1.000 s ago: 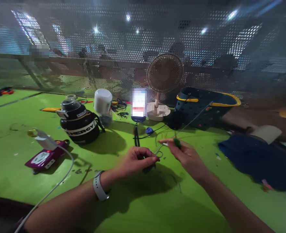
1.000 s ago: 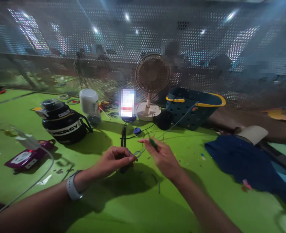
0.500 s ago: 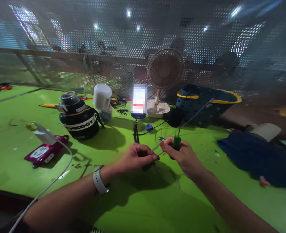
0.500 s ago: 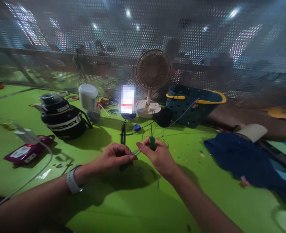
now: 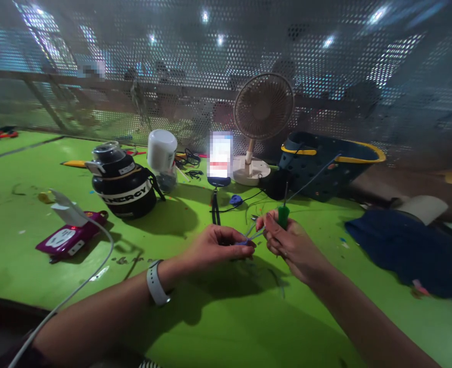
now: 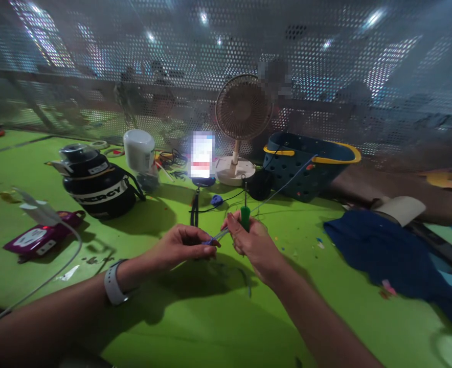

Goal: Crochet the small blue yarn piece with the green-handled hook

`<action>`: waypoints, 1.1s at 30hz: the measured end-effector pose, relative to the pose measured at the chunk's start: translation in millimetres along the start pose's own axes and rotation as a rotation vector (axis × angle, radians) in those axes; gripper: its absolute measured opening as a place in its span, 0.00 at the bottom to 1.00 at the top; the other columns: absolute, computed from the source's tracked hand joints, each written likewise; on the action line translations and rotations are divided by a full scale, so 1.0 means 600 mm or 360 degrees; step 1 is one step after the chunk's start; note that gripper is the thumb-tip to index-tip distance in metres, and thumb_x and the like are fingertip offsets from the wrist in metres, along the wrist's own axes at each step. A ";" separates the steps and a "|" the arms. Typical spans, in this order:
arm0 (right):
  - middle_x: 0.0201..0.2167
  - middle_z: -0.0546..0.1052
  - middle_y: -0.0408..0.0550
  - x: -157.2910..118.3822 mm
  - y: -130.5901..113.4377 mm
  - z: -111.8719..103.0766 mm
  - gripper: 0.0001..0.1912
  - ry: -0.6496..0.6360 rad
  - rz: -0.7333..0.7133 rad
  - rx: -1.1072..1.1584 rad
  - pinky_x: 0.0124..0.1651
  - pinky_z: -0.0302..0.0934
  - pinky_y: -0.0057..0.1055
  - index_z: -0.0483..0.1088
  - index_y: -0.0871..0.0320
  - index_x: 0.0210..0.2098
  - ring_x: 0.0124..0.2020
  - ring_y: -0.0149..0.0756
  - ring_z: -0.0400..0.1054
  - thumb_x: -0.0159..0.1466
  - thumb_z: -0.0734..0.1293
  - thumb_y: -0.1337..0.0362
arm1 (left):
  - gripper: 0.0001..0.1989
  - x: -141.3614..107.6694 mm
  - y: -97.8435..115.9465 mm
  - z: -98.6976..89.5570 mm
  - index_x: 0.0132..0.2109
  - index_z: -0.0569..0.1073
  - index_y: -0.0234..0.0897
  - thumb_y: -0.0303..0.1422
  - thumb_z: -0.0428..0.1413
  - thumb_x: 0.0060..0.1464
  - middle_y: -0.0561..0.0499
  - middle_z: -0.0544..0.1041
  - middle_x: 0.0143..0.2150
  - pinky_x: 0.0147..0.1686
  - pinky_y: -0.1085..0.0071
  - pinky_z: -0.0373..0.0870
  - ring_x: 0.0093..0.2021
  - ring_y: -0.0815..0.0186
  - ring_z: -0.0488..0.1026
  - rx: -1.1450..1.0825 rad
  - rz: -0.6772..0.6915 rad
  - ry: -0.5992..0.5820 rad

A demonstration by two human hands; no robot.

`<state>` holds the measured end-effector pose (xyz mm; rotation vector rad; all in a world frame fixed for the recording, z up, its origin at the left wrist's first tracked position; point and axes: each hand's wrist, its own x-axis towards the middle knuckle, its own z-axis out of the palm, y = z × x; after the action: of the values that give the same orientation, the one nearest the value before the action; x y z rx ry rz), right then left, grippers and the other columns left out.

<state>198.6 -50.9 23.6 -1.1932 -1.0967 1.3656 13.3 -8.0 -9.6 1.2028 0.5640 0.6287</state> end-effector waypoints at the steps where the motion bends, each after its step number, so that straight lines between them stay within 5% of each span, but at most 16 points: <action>1: 0.14 0.52 0.30 -0.001 -0.002 0.002 0.23 -0.0035 0.0039 0.0026 0.19 0.37 0.26 0.67 0.56 0.30 0.15 0.23 0.40 0.56 0.70 0.42 | 0.07 0.000 -0.001 0.000 0.35 0.82 0.35 0.32 0.67 0.47 0.49 0.83 0.32 0.33 0.76 0.70 0.29 0.73 0.75 0.0022 -0.0001 0.0003; 7: 0.17 0.64 0.34 -0.003 0.006 0.008 0.24 0.0013 0.0141 0.0099 0.19 0.40 0.24 0.63 0.56 0.26 0.15 0.21 0.47 0.56 0.71 0.42 | 0.10 0.000 0.003 0.005 0.38 0.82 0.36 0.33 0.67 0.46 0.48 0.84 0.33 0.36 0.73 0.74 0.31 0.70 0.77 0.0029 0.0036 0.0061; 15: 0.13 0.60 0.31 -0.005 0.010 0.013 0.23 0.0118 -0.0003 -0.0019 0.20 0.44 0.23 0.61 0.55 0.28 0.15 0.23 0.50 0.55 0.72 0.44 | 0.14 -0.001 0.004 0.006 0.45 0.81 0.37 0.30 0.66 0.49 0.47 0.84 0.38 0.46 0.68 0.75 0.36 0.68 0.79 -0.0042 0.0128 0.0056; 23: 0.14 0.59 0.31 -0.005 0.008 0.011 0.21 -0.0080 0.0064 0.0292 0.19 0.40 0.24 0.61 0.55 0.27 0.15 0.21 0.44 0.57 0.73 0.50 | 0.11 0.000 0.002 0.008 0.42 0.81 0.37 0.31 0.66 0.49 0.46 0.84 0.36 0.43 0.67 0.76 0.34 0.68 0.79 -0.0002 0.0132 0.0107; 33: 0.14 0.57 0.32 -0.003 0.008 0.011 0.20 0.0055 -0.0143 0.0256 0.20 0.42 0.23 0.62 0.55 0.25 0.16 0.22 0.46 0.56 0.74 0.52 | 0.14 -0.004 0.009 0.014 0.45 0.81 0.36 0.31 0.65 0.50 0.47 0.83 0.35 0.40 0.70 0.74 0.33 0.70 0.77 0.0032 0.0138 0.0200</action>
<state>191.8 -53.7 20.0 -1.0352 -0.9852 1.3325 16.6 -14.1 -1.7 1.2176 0.6274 0.7781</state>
